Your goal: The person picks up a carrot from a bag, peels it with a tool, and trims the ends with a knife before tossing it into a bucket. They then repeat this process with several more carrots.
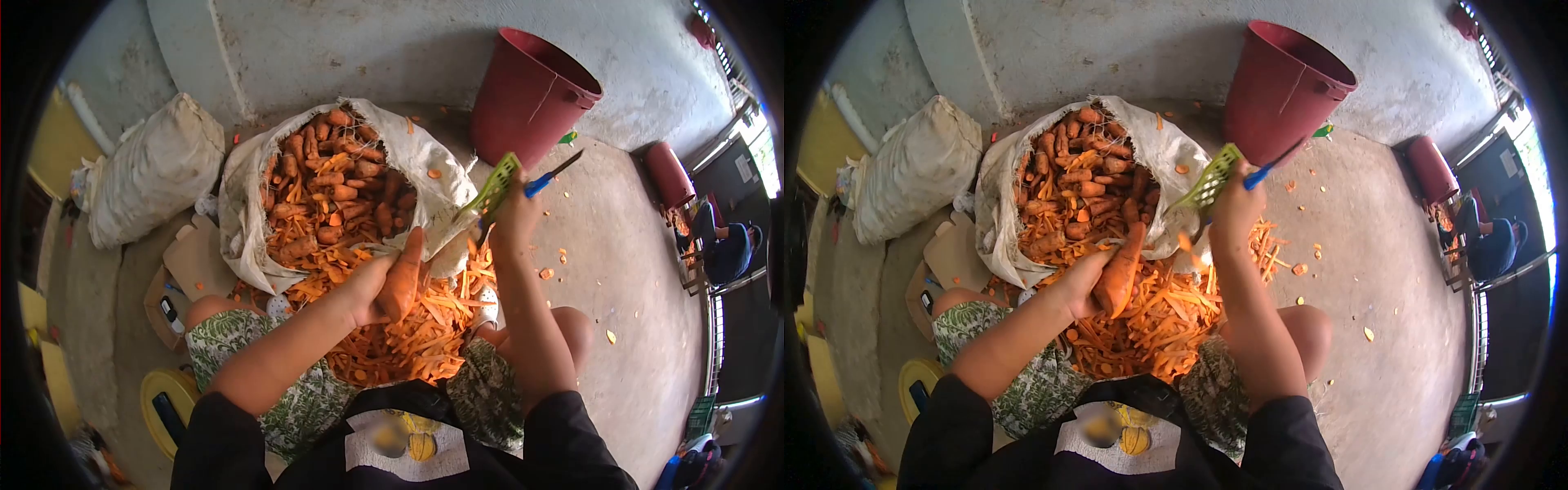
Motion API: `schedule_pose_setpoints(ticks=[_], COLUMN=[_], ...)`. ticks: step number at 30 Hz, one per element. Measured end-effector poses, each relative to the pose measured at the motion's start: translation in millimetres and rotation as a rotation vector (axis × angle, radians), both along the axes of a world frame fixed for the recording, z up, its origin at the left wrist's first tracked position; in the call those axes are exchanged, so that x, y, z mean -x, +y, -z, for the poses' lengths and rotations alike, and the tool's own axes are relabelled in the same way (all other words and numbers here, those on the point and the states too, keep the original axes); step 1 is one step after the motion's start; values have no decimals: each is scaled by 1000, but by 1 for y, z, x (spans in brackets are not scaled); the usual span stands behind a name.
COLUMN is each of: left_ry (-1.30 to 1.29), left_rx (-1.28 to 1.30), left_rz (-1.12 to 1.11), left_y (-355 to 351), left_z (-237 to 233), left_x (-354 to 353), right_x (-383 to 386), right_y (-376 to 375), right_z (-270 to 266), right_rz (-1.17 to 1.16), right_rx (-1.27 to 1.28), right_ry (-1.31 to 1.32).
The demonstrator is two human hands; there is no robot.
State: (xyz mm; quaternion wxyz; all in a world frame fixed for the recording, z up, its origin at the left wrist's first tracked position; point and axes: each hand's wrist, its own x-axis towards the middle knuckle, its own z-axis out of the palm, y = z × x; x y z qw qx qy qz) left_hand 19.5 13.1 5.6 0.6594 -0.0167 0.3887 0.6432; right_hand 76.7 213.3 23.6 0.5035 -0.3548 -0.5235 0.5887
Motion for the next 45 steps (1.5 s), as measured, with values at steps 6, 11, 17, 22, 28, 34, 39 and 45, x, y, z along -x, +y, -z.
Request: schedule_pose_setpoints(ticks=[6,11,17,22,28,34,39,45], left_ry=[-142,-111,-88,151,181,61,-45,193], left_rx=[-161,-58,-95,-60,-17,-6,-87,50], left_rz=[-67,-94,-19,213,261,67,28,163], left_y=[5,3,2,-2,-5,1,-1,-7], left_z=[15,7,0,14,9,21,26,11], left_x=[2,-1,-3,-1,-6,3,5,-8], right_x=[0,3,0,8,8,3,3,11], right_y=[-83,-90,-91,-34,28,-68,-87,-9], right_z=[6,9,21,19,37,12,24,38], right_rz=[-314,-392,-320,-19,117,-331,-327,97], right_rx=[-155,-91,-279,-292,-79,-53,-223,-274], right_ry=[-260,-168,-261,-463,-175,-327,-359,-453])
